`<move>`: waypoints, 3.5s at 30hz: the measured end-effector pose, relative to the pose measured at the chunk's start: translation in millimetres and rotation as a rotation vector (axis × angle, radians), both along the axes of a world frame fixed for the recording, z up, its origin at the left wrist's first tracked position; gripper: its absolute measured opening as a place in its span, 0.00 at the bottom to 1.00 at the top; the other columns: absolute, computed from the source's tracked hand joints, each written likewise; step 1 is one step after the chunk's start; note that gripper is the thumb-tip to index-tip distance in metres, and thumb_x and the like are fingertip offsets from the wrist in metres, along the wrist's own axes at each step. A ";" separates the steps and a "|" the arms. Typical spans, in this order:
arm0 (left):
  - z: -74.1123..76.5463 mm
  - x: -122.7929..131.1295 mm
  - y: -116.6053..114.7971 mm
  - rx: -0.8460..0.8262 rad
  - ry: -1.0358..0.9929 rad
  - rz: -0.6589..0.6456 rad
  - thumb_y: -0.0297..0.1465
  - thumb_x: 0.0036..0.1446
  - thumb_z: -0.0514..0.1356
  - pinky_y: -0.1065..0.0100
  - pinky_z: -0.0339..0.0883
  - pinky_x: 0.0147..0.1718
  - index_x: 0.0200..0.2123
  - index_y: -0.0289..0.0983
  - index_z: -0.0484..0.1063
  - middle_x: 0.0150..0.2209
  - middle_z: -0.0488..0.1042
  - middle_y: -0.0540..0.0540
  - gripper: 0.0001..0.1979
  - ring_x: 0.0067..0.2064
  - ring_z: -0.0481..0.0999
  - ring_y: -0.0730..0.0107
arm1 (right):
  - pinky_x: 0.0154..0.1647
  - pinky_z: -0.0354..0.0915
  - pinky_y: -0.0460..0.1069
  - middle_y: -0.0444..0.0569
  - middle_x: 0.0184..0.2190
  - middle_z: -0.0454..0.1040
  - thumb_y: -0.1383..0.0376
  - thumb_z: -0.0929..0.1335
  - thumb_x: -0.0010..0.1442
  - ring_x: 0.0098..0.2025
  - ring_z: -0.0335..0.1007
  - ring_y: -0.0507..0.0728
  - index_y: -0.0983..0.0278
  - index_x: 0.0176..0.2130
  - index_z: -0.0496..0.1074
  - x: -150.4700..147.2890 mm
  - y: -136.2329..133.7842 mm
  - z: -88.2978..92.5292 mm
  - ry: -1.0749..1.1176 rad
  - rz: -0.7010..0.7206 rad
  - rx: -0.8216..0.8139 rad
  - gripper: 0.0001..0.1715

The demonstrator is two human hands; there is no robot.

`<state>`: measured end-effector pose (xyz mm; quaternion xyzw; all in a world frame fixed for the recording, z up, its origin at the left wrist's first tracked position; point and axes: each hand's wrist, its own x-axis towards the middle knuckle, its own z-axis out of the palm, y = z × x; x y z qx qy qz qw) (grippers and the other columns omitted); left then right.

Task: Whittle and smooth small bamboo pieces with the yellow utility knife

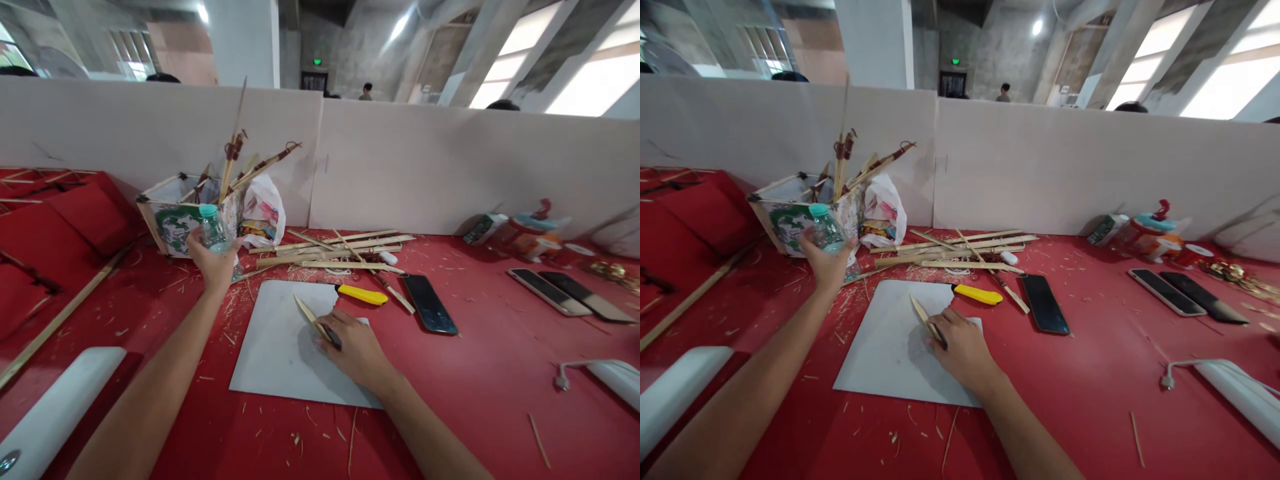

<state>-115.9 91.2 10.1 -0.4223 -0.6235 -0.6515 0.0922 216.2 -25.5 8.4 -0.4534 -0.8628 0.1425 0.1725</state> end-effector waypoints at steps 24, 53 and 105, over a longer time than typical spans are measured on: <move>1.6 112.3 -106.6 -0.493 0.728 -0.677 0.29 0.66 0.55 0.55 0.66 0.53 0.52 0.41 0.70 0.50 0.69 0.43 0.13 0.53 0.69 0.57 | 0.39 0.65 0.49 0.52 0.42 0.72 0.74 0.59 0.64 0.40 0.73 0.57 0.62 0.52 0.74 -1.3 6.8 -0.7 0.271 -0.099 0.089 0.22; 1.3 113.7 -106.7 -0.507 0.779 -0.664 0.33 0.68 0.54 0.55 0.63 0.49 0.46 0.40 0.73 0.46 0.72 0.44 0.09 0.50 0.67 0.57 | 0.46 0.68 0.50 0.52 0.46 0.72 0.72 0.63 0.63 0.46 0.73 0.58 0.60 0.51 0.74 -0.9 7.3 -7.3 0.303 -0.089 0.106 0.19; -24.1 121.6 -96.9 -0.549 -0.315 -1.067 0.39 0.60 0.61 0.69 0.64 0.35 0.37 0.35 0.75 0.33 0.75 0.48 0.12 0.34 0.71 0.70 | 0.31 0.61 0.47 0.47 0.30 0.78 0.65 0.63 0.66 0.28 0.70 0.53 0.64 0.56 0.74 -4.0 5.4 -2.8 0.404 -0.064 -0.091 0.22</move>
